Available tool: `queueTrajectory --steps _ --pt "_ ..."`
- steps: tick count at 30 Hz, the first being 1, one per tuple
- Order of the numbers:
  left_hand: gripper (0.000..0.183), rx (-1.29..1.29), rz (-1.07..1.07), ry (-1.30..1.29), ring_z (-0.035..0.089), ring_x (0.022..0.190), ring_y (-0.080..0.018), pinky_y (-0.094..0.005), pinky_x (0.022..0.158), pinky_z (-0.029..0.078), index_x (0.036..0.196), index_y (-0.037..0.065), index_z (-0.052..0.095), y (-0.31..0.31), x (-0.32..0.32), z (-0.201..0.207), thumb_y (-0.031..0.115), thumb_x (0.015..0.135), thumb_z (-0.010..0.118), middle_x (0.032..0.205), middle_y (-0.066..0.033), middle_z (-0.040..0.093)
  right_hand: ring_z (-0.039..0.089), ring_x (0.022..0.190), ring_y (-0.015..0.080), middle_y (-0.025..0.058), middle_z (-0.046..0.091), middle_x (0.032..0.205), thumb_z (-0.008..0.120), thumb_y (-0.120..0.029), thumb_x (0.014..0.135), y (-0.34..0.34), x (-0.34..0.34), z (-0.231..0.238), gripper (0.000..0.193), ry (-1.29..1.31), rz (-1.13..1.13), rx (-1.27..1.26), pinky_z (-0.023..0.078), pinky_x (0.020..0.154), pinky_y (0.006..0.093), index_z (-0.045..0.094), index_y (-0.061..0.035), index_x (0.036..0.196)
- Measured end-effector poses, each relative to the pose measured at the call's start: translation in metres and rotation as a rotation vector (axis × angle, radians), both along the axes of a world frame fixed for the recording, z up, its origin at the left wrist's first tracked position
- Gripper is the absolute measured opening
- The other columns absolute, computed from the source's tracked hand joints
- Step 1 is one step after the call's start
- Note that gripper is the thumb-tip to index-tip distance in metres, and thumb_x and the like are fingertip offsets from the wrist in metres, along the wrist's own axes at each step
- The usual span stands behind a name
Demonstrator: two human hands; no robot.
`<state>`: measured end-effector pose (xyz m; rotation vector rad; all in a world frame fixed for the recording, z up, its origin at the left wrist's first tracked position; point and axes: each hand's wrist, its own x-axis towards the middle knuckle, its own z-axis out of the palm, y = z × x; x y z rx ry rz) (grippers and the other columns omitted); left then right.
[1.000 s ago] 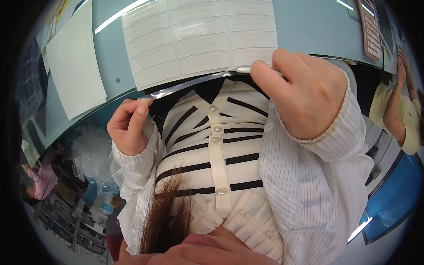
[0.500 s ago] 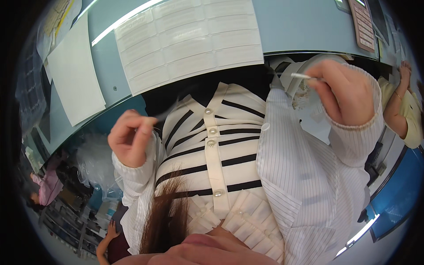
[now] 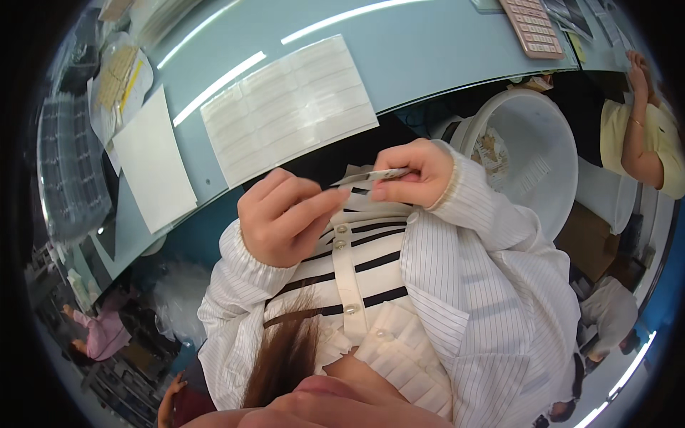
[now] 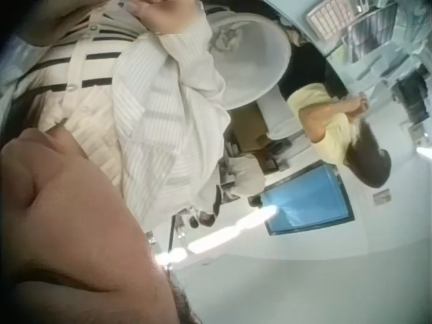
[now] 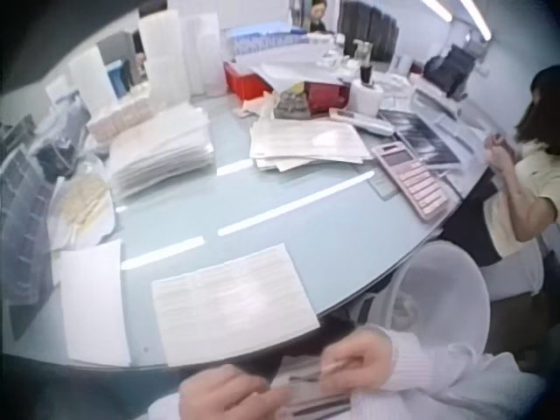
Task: Cutting and separating small labels from adhesive sheets at a manufacturing workbench.
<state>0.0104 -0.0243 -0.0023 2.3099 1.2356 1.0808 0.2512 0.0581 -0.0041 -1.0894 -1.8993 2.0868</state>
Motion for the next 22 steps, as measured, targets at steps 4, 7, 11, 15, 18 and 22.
queueTrajectory --steps 4,7,11,15,18,22 --pt "0.041 0.129 0.243 0.157 0.057 0.07 -0.0227 -0.0296 0.06 0.049 0.107 0.008 0.073 0.01 0.008 -0.006 0.009 0.067 0.08 0.087 -0.0071 0.066 0.047 0.06 0.0036 -0.0025 0.054 0.064 0.071 -0.01 0.081 0.005 0.053 -0.01 0.012 -0.086 -0.277 0.27 0.035 0.053 0.022 0.062 -0.0029 0.077" --pt "0.046 0.11 0.33 0.315 0.061 0.094 -0.0299 -0.0362 0.082 0.049 0.113 0.008 0.07 0.015 0.002 -0.004 0.013 0.068 0.081 0.11 -0.0114 0.066 0.05 0.065 0.0038 -0.004 0.057 0.066 0.069 -0.013 0.082 0.009 0.11 -0.029 0.013 -0.226 -0.605 0.338 0.038 0.059 0.0229 0.063 -0.0025 0.077" --pt "0.045 0.085 0.385 0.39 0.059 0.112 -0.0318 -0.0405 0.093 0.044 0.118 0.011 0.069 0.012 -0.026 -0.025 0.01 0.074 0.074 0.127 -0.014 0.061 0.048 0.064 0.0065 -0.0021 0.058 0.068 0.072 -0.028 0.085 0.013 0.166 -0.061 0.029 -0.472 -0.89 0.454 0.038 0.061 0.0246 0.065 -0.0011 0.076" --pt "0.045 0.124 0.36 0.391 0.061 0.112 -0.0324 -0.04 0.09 0.048 0.115 0.014 0.071 0.009 -0.032 -0.027 0.0 0.072 0.069 0.125 -0.0161 0.063 0.057 0.07 0.0123 0.0032 0.065 0.073 0.073 -0.046 0.083 0.016 0.211 -0.102 0.044 -0.798 -1.123 0.367 0.044 0.07 0.0276 0.07 -0.002 0.08" --pt "0.043 0.157 0.339 0.345 0.061 0.112 -0.0336 -0.0405 0.089 0.049 0.113 0.013 0.072 0.009 -0.035 -0.029 -0.002 0.073 0.066 0.123 -0.0169 0.064 0.064 0.079 0.0184 0.0081 0.07 0.081 0.074 -0.052 0.079 0.014 0.223 -0.122 0.049 -0.971 -1.103 0.359 0.048 0.079 0.0317 0.075 -0.0039 0.091" --pt "0.043 0.149 0.315 0.336 0.059 0.118 -0.0366 -0.0408 0.094 0.049 0.115 0.014 0.073 0.005 -0.037 -0.018 -0.001 0.074 0.066 0.124 -0.0185 0.064 0.066 0.088 0.0235 0.0115 0.073 0.09 0.071 -0.056 0.079 0.021 0.249 -0.155 0.054 -1.128 -0.991 0.303 0.047 0.088 0.0327 0.076 -0.008 0.103"
